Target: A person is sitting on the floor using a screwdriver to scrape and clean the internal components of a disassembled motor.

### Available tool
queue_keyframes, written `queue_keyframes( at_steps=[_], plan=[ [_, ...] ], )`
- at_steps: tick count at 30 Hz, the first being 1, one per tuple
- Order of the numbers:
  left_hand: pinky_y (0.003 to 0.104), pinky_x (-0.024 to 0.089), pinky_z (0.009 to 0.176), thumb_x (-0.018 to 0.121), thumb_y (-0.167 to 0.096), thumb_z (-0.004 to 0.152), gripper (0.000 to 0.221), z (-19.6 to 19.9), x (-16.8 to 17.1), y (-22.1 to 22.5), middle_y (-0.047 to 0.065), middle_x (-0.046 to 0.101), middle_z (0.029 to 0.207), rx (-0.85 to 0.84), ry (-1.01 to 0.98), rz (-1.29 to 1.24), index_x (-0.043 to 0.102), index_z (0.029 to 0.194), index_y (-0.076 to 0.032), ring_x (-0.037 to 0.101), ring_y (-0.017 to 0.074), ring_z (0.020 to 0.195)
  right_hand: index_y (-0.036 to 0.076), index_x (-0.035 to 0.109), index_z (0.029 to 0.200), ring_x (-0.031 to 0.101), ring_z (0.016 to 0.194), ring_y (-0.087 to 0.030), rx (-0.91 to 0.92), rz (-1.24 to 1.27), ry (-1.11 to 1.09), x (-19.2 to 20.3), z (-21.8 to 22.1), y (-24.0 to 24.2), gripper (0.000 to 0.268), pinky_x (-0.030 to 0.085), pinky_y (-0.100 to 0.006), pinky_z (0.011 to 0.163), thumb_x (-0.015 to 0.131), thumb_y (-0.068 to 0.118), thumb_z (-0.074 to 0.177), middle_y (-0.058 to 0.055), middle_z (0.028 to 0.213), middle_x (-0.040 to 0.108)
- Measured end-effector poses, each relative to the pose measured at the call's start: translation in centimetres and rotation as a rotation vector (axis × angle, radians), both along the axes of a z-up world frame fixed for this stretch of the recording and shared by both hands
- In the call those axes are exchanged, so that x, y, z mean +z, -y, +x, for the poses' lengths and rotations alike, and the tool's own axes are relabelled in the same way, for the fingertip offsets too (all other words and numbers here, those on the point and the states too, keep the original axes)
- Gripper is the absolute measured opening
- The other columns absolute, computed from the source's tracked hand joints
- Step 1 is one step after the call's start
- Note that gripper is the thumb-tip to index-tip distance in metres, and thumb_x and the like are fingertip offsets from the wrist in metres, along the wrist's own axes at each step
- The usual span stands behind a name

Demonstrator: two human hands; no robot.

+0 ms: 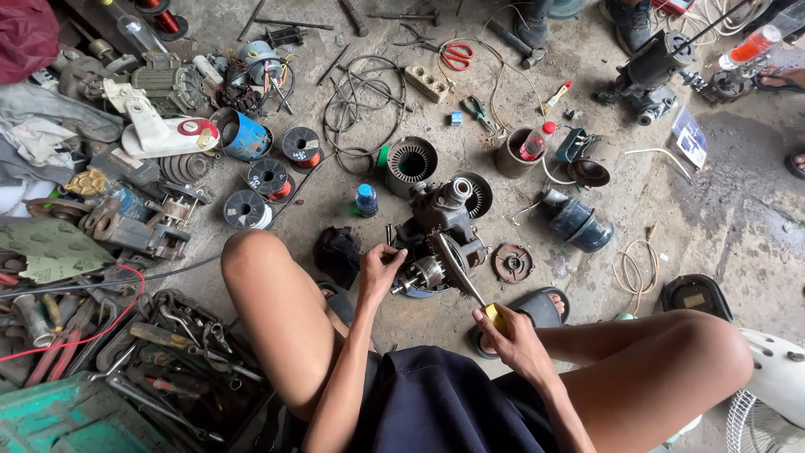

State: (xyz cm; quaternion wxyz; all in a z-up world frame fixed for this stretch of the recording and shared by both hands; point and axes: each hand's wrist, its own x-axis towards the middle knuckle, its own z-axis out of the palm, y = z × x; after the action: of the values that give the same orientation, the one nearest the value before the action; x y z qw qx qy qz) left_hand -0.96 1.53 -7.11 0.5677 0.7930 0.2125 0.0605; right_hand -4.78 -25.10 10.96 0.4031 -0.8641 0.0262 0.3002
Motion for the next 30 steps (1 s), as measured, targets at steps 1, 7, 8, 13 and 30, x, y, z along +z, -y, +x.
queue_keyframes(
  at_steps=[1,7,8,13,30],
  plan=[
    [0.029,0.052,0.059,0.082,-0.02,0.086,0.024,0.0,0.4,-0.1,0.006,0.068,0.074,-0.019,0.003,-0.005,0.069,0.083,0.0,0.058,0.0154,0.06,0.004,0.064,0.073,0.053,0.044,-0.013,-0.019,-0.005,0.003,0.3,0.0,0.0,0.047,0.042,-0.026,0.044,0.063,0.046,0.095,-0.007,0.056,0.068],
    [0.03,0.056,0.08,0.059,-0.001,0.095,0.012,-0.6,0.3,-0.5,0.009,0.076,0.1,-0.106,0.013,-0.115,0.069,0.103,-0.001,0.071,0.02,0.088,0.007,0.067,0.094,0.052,0.076,-0.015,0.091,-0.257,0.019,0.2,-1.2,1.1,0.059,0.05,-0.03,0.068,0.057,0.065,0.092,-0.004,0.088,0.05],
    [0.029,0.057,0.079,0.053,0.008,0.091,0.026,-0.8,0.9,-0.4,0.011,0.075,0.105,-0.121,0.068,-0.241,0.064,0.112,-0.001,0.072,0.0192,0.09,0.007,0.065,0.087,0.054,0.068,-0.015,0.118,-0.264,0.022,1.3,-1.2,0.9,0.057,0.052,-0.031,0.063,0.055,0.063,0.093,-0.004,0.08,0.055],
    [0.032,0.056,0.095,0.047,-0.002,0.094,0.034,-1.5,5.2,-0.1,0.014,0.07,0.12,-0.25,0.084,-0.355,0.063,0.124,0.001,0.068,0.0221,0.105,0.006,0.06,0.075,0.049,0.055,-0.013,0.134,-0.233,0.054,1.9,-1.2,0.9,0.057,0.048,-0.031,0.055,0.054,0.058,0.098,-0.003,0.065,0.055],
    [0.039,0.055,0.052,0.085,-0.039,0.074,0.063,-2.7,5.4,3.3,0.019,0.075,0.079,-0.348,0.001,0.598,0.065,0.116,0.003,0.07,0.0318,0.056,0.005,0.057,0.074,0.048,0.044,-0.017,0.292,-0.154,0.33,0.3,-1.3,0.6,0.042,0.049,-0.034,0.047,0.057,0.037,0.103,-0.006,0.059,0.059]
  ],
)
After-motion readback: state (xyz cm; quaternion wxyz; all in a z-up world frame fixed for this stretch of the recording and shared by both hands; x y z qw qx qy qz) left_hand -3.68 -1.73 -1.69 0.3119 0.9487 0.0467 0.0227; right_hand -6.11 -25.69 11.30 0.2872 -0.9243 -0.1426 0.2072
